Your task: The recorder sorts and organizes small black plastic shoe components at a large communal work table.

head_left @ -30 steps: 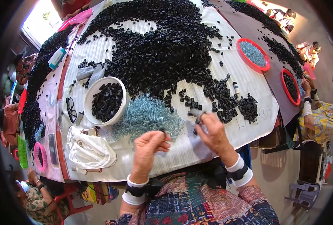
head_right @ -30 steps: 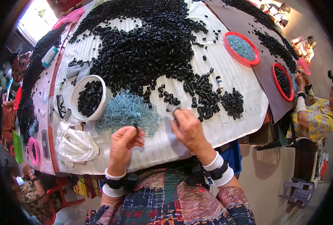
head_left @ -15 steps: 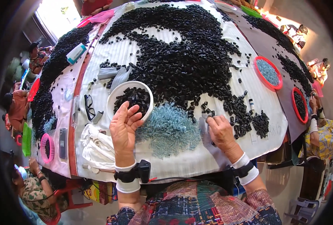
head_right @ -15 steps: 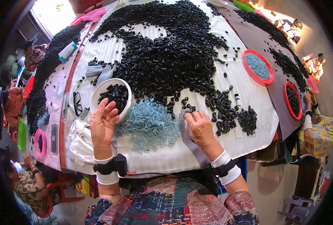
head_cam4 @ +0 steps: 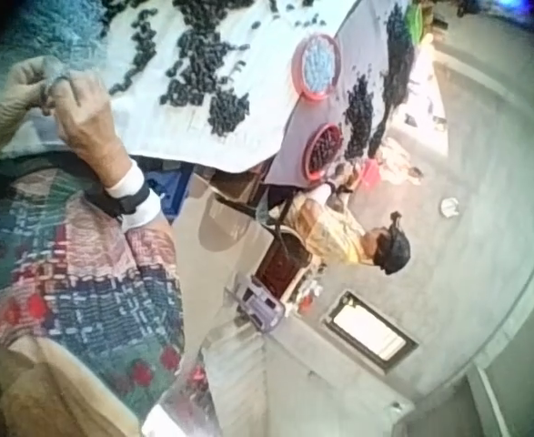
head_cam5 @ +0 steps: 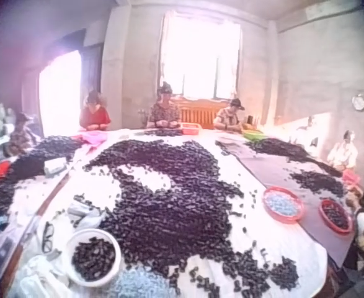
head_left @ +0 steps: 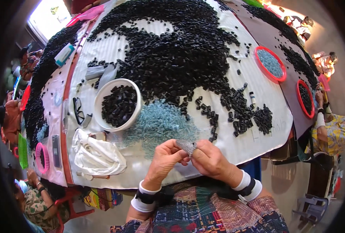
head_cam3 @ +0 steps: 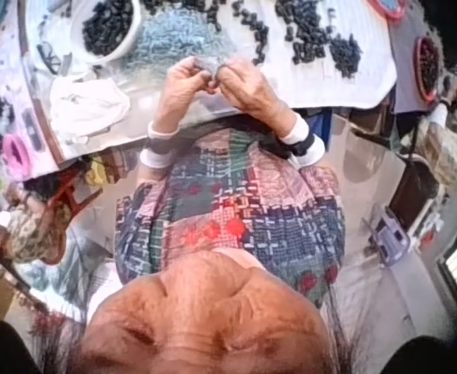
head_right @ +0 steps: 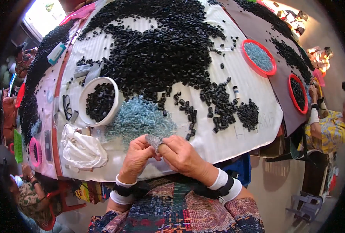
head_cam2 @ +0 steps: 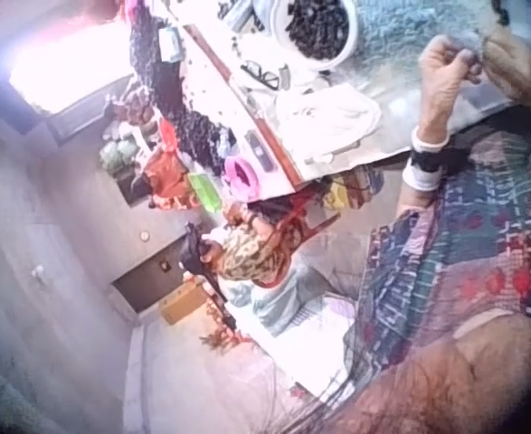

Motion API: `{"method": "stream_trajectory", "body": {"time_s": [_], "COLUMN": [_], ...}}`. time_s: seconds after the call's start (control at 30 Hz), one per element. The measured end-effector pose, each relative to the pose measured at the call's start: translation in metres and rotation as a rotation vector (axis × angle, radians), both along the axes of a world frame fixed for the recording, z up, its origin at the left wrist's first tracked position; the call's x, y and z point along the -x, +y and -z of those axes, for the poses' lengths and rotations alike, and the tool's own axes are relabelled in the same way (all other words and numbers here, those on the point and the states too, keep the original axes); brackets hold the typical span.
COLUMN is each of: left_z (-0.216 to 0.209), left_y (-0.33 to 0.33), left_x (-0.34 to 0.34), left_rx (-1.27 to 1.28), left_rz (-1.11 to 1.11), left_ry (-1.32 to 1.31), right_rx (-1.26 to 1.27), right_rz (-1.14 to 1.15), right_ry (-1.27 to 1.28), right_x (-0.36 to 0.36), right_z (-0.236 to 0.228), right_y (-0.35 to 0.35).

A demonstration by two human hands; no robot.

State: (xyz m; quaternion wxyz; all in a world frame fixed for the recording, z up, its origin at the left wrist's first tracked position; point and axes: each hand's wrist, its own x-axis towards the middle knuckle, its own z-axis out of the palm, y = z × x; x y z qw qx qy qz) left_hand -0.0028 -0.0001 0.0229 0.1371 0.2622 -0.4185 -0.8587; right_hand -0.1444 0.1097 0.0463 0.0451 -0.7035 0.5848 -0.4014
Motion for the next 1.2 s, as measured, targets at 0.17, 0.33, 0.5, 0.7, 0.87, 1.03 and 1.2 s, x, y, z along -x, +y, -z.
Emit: {"method": "stream_trajectory", "body": {"time_s": [0.17,0.33,0.5,0.7,0.87,1.03,1.2], "left_z": [0.003,0.003,0.012,0.027,0.025,0.026,0.022], "left_y": [0.004,0.007,0.007,0.005,0.004,0.004,0.005], "left_x": [0.002,0.003,-0.002,-0.007,-0.006,-0.005,-0.002], "left_rx": [-0.074,-0.095,-0.107,-0.159,-0.158,-0.143,-0.062], "left_rz": [0.016,0.003,0.017,-0.012,0.006,0.006,-0.073], "left_ry": [-0.034,-0.138,-0.117,-0.012,0.013,-0.003,-0.049], "right_rx": [-0.038,-0.163,-0.124,-0.154,-0.22,-0.208,-0.156], "right_rz": [0.07,0.352,0.348,0.267,0.259,0.31,0.27], "right_ry": [-0.193,-0.355,0.066,0.067,0.132,0.152,0.024], "right_x": [0.009,0.052,0.07,0.06,0.057,0.059,0.047], "right_z": [0.007,0.011,0.016,0.038,0.044,0.045,0.018], "right_y": [0.005,-0.011,-0.034,-0.053,-0.05,-0.036,-0.022]}}
